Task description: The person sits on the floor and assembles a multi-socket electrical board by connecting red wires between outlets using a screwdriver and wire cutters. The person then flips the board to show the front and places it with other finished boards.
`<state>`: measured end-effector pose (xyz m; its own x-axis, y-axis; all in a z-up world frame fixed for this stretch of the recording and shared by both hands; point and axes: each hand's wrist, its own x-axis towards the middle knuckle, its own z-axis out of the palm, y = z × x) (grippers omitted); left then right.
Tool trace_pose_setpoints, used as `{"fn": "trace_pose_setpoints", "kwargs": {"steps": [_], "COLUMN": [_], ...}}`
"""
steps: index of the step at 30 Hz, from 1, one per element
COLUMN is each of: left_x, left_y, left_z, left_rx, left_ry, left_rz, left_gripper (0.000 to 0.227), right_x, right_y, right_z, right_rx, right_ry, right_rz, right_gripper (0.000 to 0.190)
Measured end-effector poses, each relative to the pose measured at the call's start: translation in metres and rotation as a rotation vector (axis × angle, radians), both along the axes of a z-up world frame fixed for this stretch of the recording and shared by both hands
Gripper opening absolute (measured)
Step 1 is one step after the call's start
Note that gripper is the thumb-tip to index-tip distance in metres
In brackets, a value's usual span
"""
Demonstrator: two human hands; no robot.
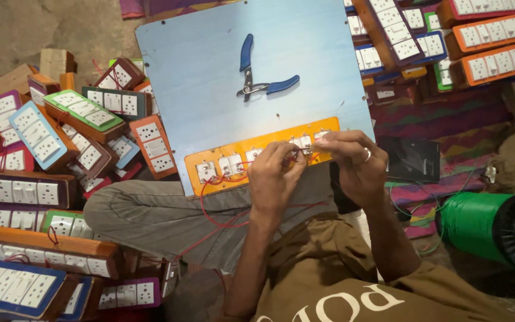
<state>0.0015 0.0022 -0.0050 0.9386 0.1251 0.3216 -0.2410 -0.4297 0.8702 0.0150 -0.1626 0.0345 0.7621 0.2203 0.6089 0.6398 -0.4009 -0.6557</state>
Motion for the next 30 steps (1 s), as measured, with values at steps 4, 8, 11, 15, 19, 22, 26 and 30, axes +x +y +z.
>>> {"fn": "trace_pose_setpoints", "kwargs": {"steps": [4,8,11,15,19,22,26,30], "left_x": [-0.001,0.000,-0.002,-0.003,-0.002,-0.002,-0.002,-0.002], "left_y": [-0.001,0.001,0.003,0.003,0.002,0.001,0.000,0.001], "left_z": [-0.002,-0.001,-0.001,-0.001,0.000,-0.001,-0.003,-0.005], "left_rx": [0.010,0.018,0.039,0.024,0.003,0.024,0.034,0.071], "left_ry": [-0.013,-0.020,-0.021,-0.013,0.022,0.014,0.028,-0.005], "left_rz": [0.003,0.002,-0.017,-0.021,-0.013,-0.021,0.001,-0.004], "left_gripper": [0.013,0.016,0.019,0.014,0.014,0.016,0.016,0.018], "right_x": [0.002,0.006,0.004,0.000,0.002,0.001,-0.003,-0.003], "right_y": [-0.002,0.001,0.005,0.008,0.011,0.012,0.009,0.006], "right_z": [0.003,0.005,0.004,0.004,0.011,0.014,0.013,0.000], "right_rx": [0.021,-0.048,-0.014,-0.056,-0.023,-0.038,-0.092,-0.129], "right_ry": [0.041,-0.027,0.045,-0.055,0.015,-0.022,0.017,0.041], "right_rz": [0.031,-0.027,-0.018,-0.104,-0.027,-0.016,-0.095,-0.199], "right_gripper": [0.026,0.027,0.030,0.034,0.040,0.040,0.039,0.041]}}
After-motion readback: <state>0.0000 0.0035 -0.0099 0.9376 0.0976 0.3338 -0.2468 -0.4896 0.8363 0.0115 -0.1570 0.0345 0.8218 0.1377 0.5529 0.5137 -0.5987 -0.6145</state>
